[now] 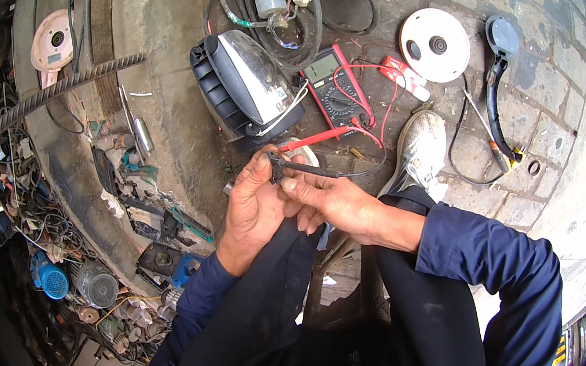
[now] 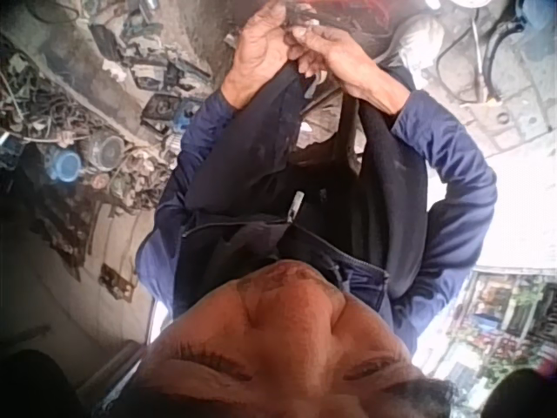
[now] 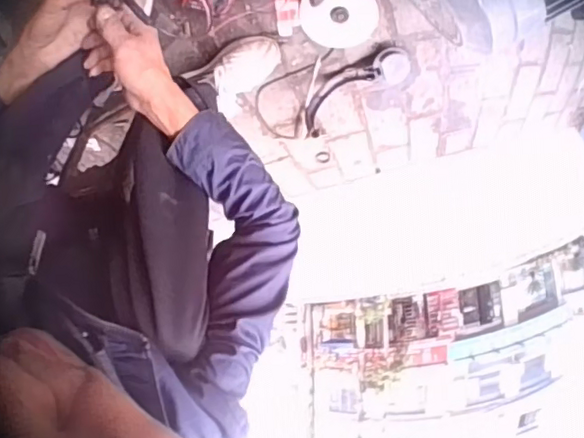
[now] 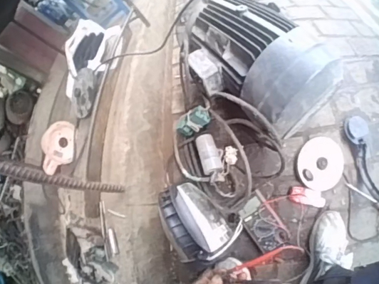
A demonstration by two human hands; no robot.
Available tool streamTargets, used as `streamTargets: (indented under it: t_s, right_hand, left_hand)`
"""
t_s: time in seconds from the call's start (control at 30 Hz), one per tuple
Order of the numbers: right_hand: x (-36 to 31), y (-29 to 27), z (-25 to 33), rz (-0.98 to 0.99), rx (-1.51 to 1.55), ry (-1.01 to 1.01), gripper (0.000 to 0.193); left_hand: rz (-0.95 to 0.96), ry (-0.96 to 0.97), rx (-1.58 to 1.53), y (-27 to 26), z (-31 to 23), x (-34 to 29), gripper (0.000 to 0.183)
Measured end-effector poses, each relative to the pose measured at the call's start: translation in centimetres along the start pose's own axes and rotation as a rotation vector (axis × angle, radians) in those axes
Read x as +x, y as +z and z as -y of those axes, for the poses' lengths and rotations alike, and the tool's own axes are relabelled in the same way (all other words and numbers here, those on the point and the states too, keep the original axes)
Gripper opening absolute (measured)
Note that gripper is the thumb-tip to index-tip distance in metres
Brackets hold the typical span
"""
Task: The person uses a multimeter to test a small black electronic component. They connect the multimeter probes to the component terminals and observe the readings on the multimeter display.
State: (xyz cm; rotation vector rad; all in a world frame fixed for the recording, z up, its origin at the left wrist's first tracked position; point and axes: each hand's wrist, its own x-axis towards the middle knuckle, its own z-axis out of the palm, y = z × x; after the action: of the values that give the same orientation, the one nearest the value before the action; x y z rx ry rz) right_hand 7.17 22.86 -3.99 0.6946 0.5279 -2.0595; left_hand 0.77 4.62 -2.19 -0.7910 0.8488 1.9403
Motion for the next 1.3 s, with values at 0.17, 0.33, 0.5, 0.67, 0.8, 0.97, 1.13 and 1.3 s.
streamTargets:
  t_s: [0.17,0.33,0.5,0.67,0.8,0.97,1.13,1.3]
  right_hand:
    - [0.75,0.31,-0.36,0.032,0.36,-0.104,0.034]
    - [0.92,0.41,-0.33,0.045,0.418,-0.165,0.029]
    - [0.97,0.48,-0.3,0.032,0.38,-0.175,0.028]
    - [0.89,0.82,-0.49,-0.013,0.339,-0.2,0.028]
    - [0.88,0.88,-0.39,-0.017,0.329,-0.2,0.027]
    - [0.84,0.71,-0.32,-0.012,0.325,-0.189,0.028]
    - [0.91,0.66,-0.35,-0.007,0.325,-0.186,0.03]
    - [0.91,0.7,-0.27,-0.001,0.356,-0.176,0.031]
  left_hand:
    - [-0.007,0.023,0.013,0.52,0.17,0.2,0.027]
    - [0.0,0.026,-0.031,0.58,0.21,0.56,0.028]
    - [0.003,-0.008,-0.082,0.44,0.2,0.5,0.029]
    - [-0.007,-0.052,-0.089,0.33,0.03,0.28,0.033]
    - [0.012,-0.046,-0.082,0.25,0.04,0.32,0.036]
    - [-0.001,-0.023,-0.043,0.23,0.14,0.36,0.032]
    - [-0.002,-0.021,-0.046,0.22,0.07,0.33,0.03]
    - [0.013,0.002,-0.054,0.27,0.14,0.37,0.029]
